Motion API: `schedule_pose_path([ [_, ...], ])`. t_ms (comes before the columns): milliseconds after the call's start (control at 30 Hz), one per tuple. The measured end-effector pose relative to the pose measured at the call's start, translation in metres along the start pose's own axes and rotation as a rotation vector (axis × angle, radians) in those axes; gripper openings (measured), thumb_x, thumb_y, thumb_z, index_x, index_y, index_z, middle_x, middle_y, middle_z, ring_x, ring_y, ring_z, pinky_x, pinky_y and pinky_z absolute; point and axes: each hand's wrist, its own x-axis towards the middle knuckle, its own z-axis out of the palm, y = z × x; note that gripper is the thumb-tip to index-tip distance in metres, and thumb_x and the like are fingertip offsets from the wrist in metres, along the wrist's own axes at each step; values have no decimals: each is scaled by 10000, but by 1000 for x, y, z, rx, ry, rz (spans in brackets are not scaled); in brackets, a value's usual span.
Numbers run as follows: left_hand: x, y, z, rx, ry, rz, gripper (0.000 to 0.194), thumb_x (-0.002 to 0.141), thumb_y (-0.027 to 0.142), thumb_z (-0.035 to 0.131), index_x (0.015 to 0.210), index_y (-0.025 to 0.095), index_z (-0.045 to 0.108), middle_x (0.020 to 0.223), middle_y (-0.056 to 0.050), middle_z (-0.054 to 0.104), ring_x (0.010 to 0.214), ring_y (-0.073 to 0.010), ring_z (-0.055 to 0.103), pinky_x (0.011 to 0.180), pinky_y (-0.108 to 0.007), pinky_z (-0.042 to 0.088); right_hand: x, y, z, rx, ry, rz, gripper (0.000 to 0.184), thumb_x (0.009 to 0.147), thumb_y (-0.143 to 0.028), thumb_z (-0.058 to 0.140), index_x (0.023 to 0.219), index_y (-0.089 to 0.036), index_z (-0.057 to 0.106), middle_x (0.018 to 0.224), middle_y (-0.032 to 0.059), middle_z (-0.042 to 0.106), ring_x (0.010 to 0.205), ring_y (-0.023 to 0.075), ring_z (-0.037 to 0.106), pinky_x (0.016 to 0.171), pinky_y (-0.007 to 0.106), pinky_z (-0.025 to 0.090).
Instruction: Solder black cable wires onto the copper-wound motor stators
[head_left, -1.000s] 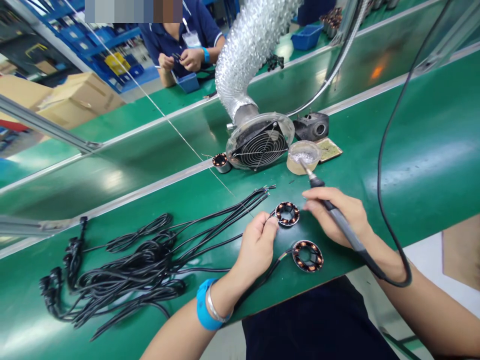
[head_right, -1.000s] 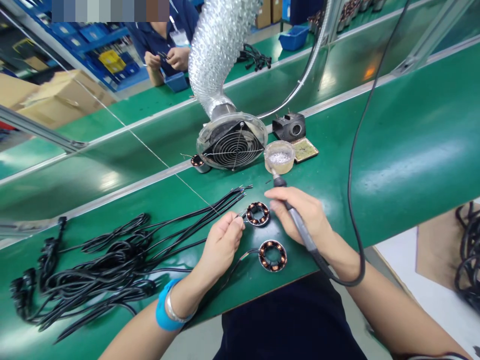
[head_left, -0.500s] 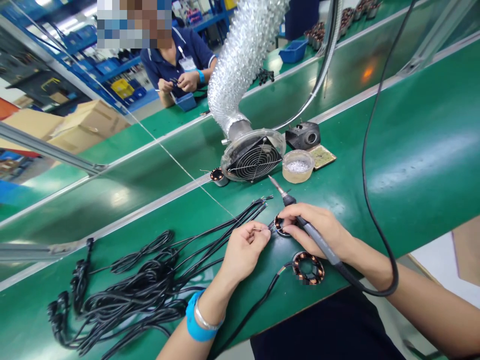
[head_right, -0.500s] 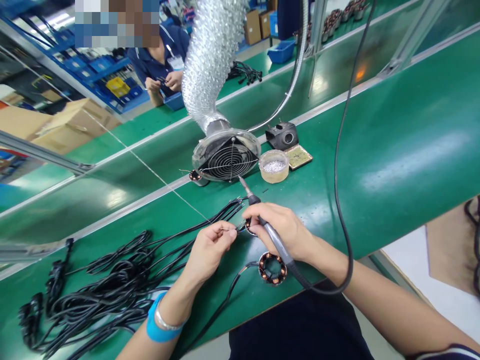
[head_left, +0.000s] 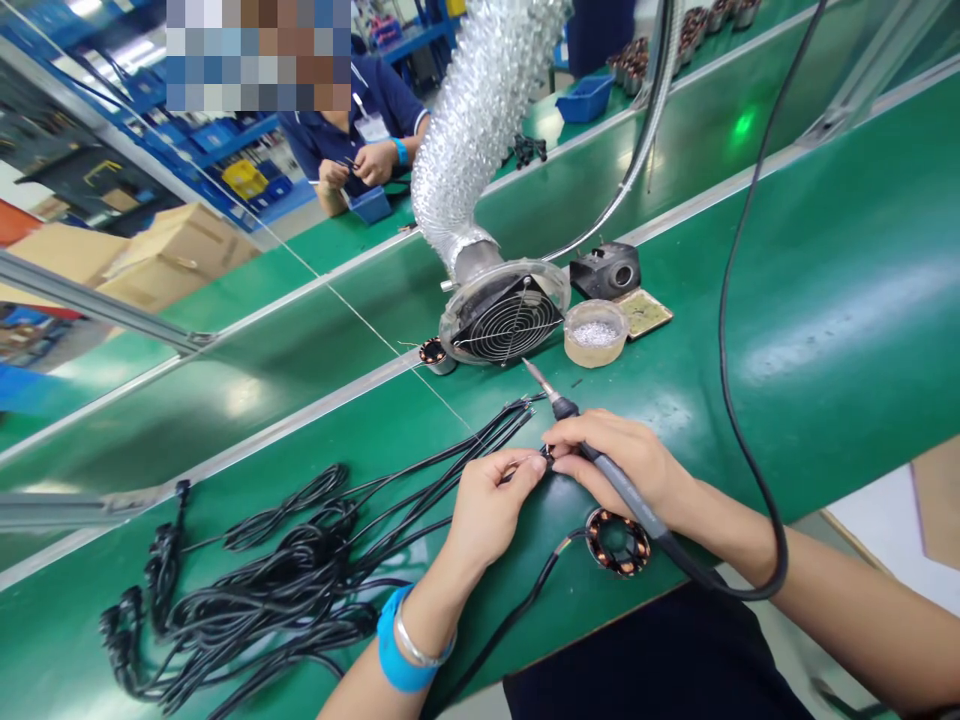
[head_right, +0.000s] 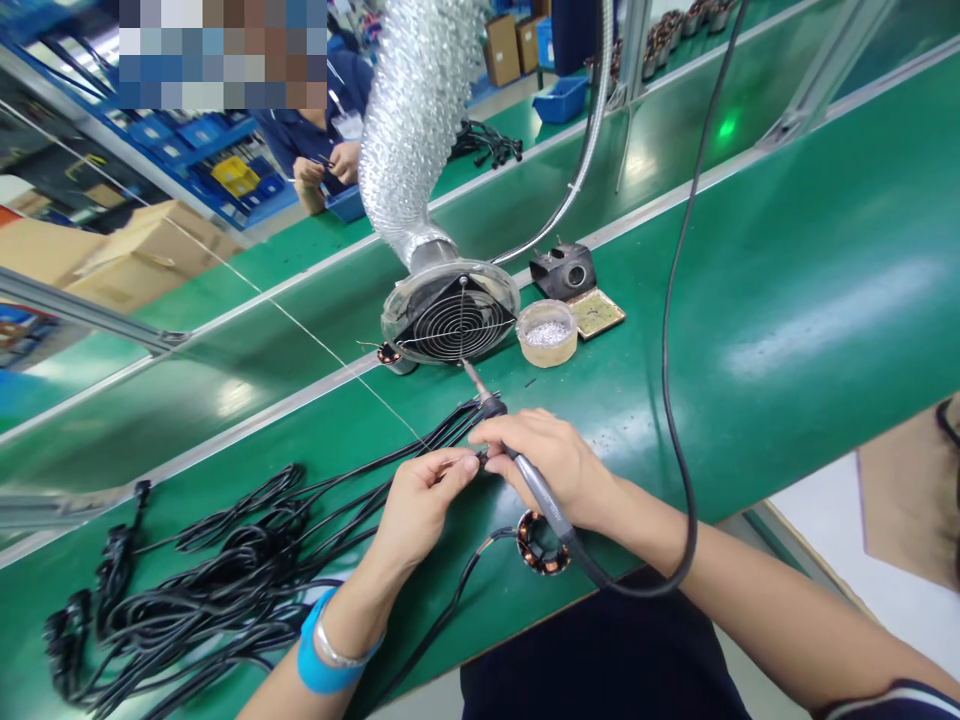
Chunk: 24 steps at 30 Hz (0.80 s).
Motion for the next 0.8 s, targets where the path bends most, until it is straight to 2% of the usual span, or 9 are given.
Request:
schedule_pose_path([
  [67,0,1,-1,35,-8,8,367,817,440,649,926,109,765,906,-91,718,834,-193,641,780,-277,487,4,-2,-3,11,-36,1,249,865,-78,605,1097,-164,571,908,8,640,816,102,589,763,233,472],
  [167,-1,2,-2,66,-22,31,343,822,429,642,886,113,756,873,-82,713,802,-182,631,758,-265,473,10,-4,-10,11,-163,4,306,845,-82,615,1137,-167,578,972,18,646,870,116,575,785,239,469],
  [300,-1,0,-2,37,-34,42,356,805,450,647,786,99,700,772,-66,660,702,-138,556,669,-227,423,14,-3,-10,47,-289,4,316,850,-109,629,1149,-199,576,994,-6,657,862,116,555,775,239,464],
  [467,-2,-3,-6,-25,-57,42,403,804,493,623,773,91,637,643,-24,521,582,-92,389,557,-211,311,12,0,-2,71,-170,50,272,880,-90,581,1128,-201,584,848,-11,624,787,104,550,723,215,477],
  [533,-8,-3,-5,-5,-65,69,360,824,443,594,866,92,664,650,-24,527,580,-105,413,559,-222,329,10,-2,1,39,-124,60,272,856,-67,571,1101,-185,585,860,-3,640,785,114,554,721,228,488],
  [700,-32,3,9,308,47,227,341,952,288,455,1177,154,674,764,-39,636,693,-145,574,686,-256,421,5,-9,13,-113,22,-1,307,815,2,501,1057,-166,586,898,17,676,718,129,519,663,265,471],
  [800,-38,6,14,337,25,252,344,998,275,381,1138,157,672,819,-44,672,740,-146,616,749,-262,440,1,-9,16,-172,80,-59,284,838,-8,493,1057,-156,596,830,24,673,659,124,514,636,275,467],
])
